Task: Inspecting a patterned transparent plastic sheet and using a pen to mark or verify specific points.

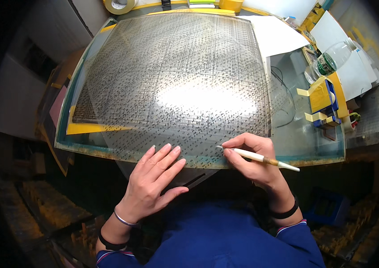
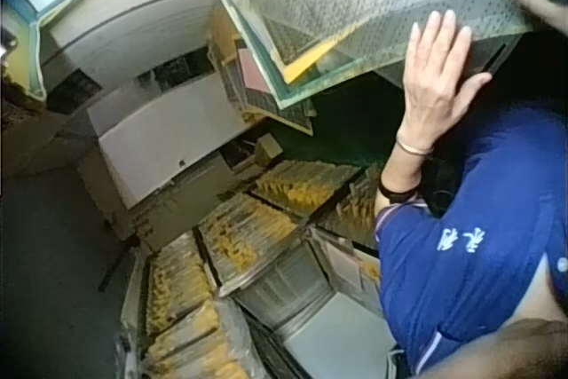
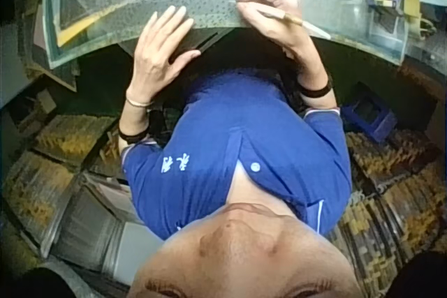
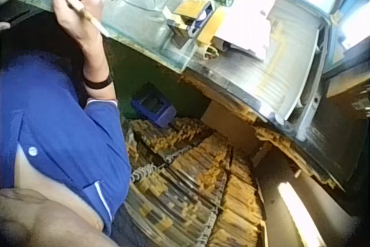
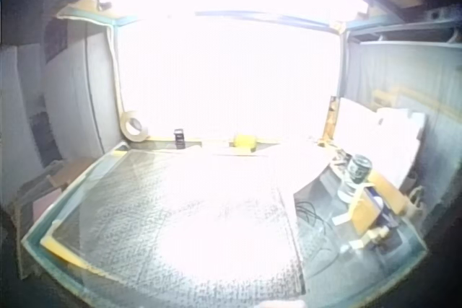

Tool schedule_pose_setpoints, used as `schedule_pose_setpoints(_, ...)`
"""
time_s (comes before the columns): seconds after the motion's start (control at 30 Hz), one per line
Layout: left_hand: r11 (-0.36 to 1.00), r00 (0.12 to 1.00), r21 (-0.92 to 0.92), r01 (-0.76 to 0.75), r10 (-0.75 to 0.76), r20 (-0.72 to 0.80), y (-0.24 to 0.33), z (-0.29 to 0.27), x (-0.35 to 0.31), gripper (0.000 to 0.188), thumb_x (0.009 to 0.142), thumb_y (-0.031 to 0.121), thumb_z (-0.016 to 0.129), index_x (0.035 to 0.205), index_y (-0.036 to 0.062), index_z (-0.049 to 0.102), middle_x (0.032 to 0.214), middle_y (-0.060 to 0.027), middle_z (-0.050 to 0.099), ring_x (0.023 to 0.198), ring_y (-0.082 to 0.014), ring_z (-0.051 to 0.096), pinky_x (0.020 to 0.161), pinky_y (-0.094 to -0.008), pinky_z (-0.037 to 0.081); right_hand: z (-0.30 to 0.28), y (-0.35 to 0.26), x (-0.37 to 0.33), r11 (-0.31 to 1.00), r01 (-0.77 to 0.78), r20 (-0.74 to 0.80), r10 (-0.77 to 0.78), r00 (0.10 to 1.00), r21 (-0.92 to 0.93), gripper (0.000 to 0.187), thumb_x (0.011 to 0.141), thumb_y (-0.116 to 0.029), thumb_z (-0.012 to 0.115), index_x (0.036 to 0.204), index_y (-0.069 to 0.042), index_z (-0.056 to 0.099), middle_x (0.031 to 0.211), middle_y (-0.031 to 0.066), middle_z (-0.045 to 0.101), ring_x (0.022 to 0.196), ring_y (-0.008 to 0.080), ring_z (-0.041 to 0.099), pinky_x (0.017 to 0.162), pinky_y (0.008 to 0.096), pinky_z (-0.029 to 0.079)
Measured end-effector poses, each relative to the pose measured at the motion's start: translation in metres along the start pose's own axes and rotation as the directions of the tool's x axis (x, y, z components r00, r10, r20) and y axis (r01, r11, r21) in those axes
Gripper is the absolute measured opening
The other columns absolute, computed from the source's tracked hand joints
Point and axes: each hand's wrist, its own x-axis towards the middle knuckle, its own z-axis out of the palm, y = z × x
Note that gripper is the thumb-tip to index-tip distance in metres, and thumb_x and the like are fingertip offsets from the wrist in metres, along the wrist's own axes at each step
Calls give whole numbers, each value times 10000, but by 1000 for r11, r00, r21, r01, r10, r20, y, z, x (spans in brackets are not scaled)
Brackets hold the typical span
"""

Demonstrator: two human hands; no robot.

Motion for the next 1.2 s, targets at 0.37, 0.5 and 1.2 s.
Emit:
schedule_pose_setpoints(0.37,999,1000,-31,9,-10,-20,-6,-2,9,531,685,336,837,1134,91,693,1273,-129,632,1208,-311,583,1017,-468,438,-1,8,4,999,22,-3,-23,1000,-39,70,807,-43,725,823,12,686,621,22,631,530,20,530,482,201,412)
schedule_pose_setpoints(0.5,999,999,-36,11,-13,-44,-6,-1,11,503,674,329,845,1094,89,709,1230,-125,655,1177,-313,604,996,-460,458,-1,10,4,996,47,6,-46,999,-79,64,800,-34,724,813,11,680,616,34,628,525,29,535,478,207,412)
schedule_pose_setpoints(1.2,998,998,-58,23,-26,-57,-6,-2,13,494,639,321,863,1055,92,727,1206,-119,666,1153,-305,617,993,-446,468,-6,3,6,997,15,70,-10,998,-72,56,786,-30,714,821,6,686,657,59,658,574,78,611,522,228,469)
